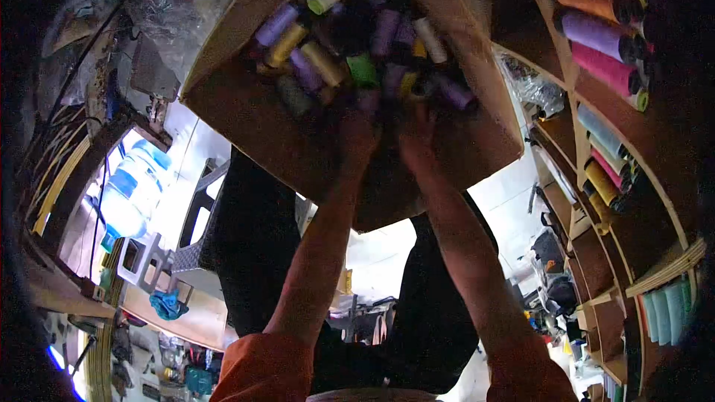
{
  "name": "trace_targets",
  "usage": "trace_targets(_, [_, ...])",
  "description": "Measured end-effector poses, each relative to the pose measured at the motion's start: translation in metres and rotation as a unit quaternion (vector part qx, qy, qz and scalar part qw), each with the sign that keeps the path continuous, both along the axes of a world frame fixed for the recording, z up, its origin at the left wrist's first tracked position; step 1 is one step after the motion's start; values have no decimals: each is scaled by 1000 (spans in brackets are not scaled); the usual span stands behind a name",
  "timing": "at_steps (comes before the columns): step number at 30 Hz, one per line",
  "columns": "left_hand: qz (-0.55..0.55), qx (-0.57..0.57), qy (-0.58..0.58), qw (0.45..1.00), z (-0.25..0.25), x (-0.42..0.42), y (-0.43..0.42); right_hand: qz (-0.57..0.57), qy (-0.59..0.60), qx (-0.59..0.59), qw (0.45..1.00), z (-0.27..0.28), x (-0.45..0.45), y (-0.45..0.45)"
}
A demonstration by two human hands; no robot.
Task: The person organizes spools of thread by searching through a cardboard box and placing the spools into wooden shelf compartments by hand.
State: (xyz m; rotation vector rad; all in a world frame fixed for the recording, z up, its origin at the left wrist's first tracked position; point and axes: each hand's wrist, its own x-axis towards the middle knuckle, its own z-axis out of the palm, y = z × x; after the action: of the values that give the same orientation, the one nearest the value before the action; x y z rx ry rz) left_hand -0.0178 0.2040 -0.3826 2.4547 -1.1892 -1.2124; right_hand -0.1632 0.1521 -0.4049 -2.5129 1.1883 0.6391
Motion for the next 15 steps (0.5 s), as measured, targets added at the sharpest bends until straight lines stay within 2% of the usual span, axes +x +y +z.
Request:
trace_targets(2, [-197, 5, 133, 971, -7, 28, -12, 139, 106, 47, 984, 20, -8, -17])
trace_targets(3, [-363, 22, 269, 892, -8, 67, -31, 45, 23, 154, 987, 30, -6, -32])
trace_targets(4, [-334, 28, 328, 883, 1, 75, -31, -50, -59, 258, 963, 39, -4, -50])
trace_targets(5, [-304, 36, 387, 870, 9, 83, -31, -92, -97, 309, 942, 58, 2, -64])
trace_targets(6, [-84, 28, 361, 928, 32, 68, -18, -135, -133, 358, 914, 77, 9, -79])
trace_targets(8, [148, 64, 333, 929, 69, 61, -9, -94, -135, 332, 929, 131, 28, -92])
trace_targets(10, [166, 153, 356, 907, 119, 82, -35, -4, -167, 232, 958, 181, 42, -93])
trace_targets(12, [130, 168, 379, 901, 152, 95, -59, -57, -280, 247, 926, 208, 57, -82])
trace_targets(14, [213, 164, 508, 818, 145, 99, -47, -50, -335, 228, 913, 228, 70, -64])
trace_targets(15, [312, 144, 611, 713, 114, 97, -14, -31, -346, 210, 914, 235, 75, -57])
